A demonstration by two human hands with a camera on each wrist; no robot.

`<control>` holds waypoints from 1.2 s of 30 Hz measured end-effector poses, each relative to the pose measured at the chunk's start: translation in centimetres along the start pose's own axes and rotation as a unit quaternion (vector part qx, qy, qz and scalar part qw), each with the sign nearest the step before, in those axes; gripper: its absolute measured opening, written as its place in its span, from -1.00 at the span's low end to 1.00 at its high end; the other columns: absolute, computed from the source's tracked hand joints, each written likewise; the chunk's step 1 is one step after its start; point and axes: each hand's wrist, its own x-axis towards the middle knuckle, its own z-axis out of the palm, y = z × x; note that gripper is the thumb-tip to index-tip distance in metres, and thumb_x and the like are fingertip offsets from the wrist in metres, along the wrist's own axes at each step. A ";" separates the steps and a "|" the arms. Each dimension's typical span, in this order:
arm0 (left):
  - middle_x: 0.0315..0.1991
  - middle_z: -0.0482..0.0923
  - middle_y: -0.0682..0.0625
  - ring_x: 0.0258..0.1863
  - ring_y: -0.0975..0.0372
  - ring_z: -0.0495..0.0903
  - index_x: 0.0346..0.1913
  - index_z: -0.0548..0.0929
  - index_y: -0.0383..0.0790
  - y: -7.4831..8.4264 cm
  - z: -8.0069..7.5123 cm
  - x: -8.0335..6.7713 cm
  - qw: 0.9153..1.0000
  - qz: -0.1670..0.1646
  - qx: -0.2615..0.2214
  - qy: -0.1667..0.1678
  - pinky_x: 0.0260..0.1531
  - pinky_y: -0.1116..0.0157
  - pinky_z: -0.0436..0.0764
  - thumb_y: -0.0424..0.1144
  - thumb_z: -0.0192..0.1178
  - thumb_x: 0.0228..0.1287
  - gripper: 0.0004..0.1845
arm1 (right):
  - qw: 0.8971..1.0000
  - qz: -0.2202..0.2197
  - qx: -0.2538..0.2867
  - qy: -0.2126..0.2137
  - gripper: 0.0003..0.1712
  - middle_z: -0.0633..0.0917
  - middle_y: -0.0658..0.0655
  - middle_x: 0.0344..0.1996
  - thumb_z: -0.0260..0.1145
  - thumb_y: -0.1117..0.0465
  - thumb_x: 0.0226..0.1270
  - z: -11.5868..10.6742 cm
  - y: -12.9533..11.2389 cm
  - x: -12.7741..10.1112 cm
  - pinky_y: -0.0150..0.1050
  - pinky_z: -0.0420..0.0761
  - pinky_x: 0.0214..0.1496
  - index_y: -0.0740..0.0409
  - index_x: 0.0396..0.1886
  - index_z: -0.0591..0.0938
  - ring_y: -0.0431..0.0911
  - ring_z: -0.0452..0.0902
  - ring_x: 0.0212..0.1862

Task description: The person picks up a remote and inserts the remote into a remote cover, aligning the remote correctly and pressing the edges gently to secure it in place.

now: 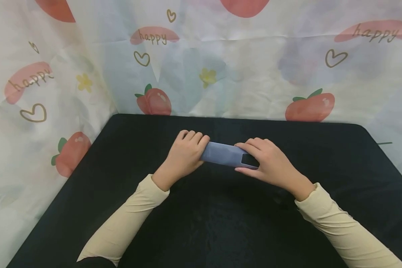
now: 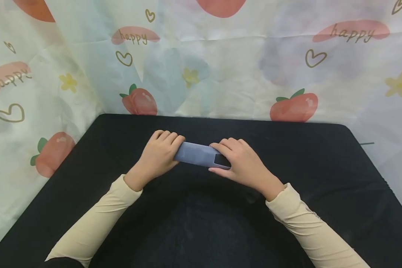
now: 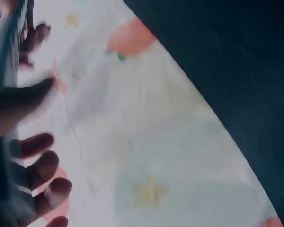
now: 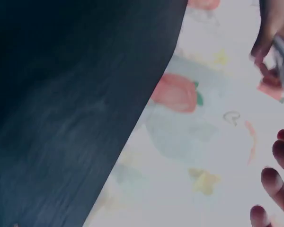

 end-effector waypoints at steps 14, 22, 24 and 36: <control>-0.01 0.54 -0.15 -0.01 0.05 0.50 0.13 0.51 -0.28 0.6 1.3 -1.6 0.987 -0.149 -0.062 0.013 0.10 0.06 0.39 0.00 0.23 0.19 -0.46 | 0.965 0.258 0.045 0.019 -0.35 0.62 0.25 -0.30 0.46 0.03 0.05 3.0 -2.1 1.2 -0.19 0.45 -0.49 0.36 0.01 0.48 -0.02 0.45 -0.49; 0.04 0.53 -0.20 0.07 0.03 0.49 0.09 0.51 -0.40 0.7 2.0 -1.6 0.978 -0.178 -0.103 -0.032 0.16 0.06 0.40 0.09 0.11 0.28 -0.41 | 0.966 0.249 0.064 -0.030 -0.29 0.60 0.31 -0.06 0.34 0.00 0.19 5.2 -3.0 3.8 -0.08 0.60 -0.30 0.39 0.18 0.38 0.03 0.55 -0.34; 0.05 0.51 -0.21 0.07 0.01 0.48 0.08 0.51 -0.43 0.1 2.2 -1.7 0.974 -0.194 -0.108 -0.039 0.15 0.04 0.40 0.07 0.09 0.30 -0.42 | 0.967 0.243 0.060 -0.051 -0.27 0.60 0.30 -0.05 0.33 -0.01 0.21 5.7 -3.2 4.4 -0.09 0.60 -0.29 0.39 0.20 0.37 0.02 0.55 -0.34; 0.27 0.35 -0.24 0.28 0.00 0.35 0.31 0.29 -0.42 -5.4 5.8 -1.6 0.935 -0.239 -0.197 -0.173 0.29 -0.02 0.27 0.02 -0.03 0.40 -0.36 | 0.957 0.224 0.121 -0.138 -0.14 0.61 0.22 -0.14 0.41 -0.02 0.11 10.2 -2.7 8.4 -0.14 0.60 -0.19 0.37 0.26 0.29 -0.01 0.60 -0.23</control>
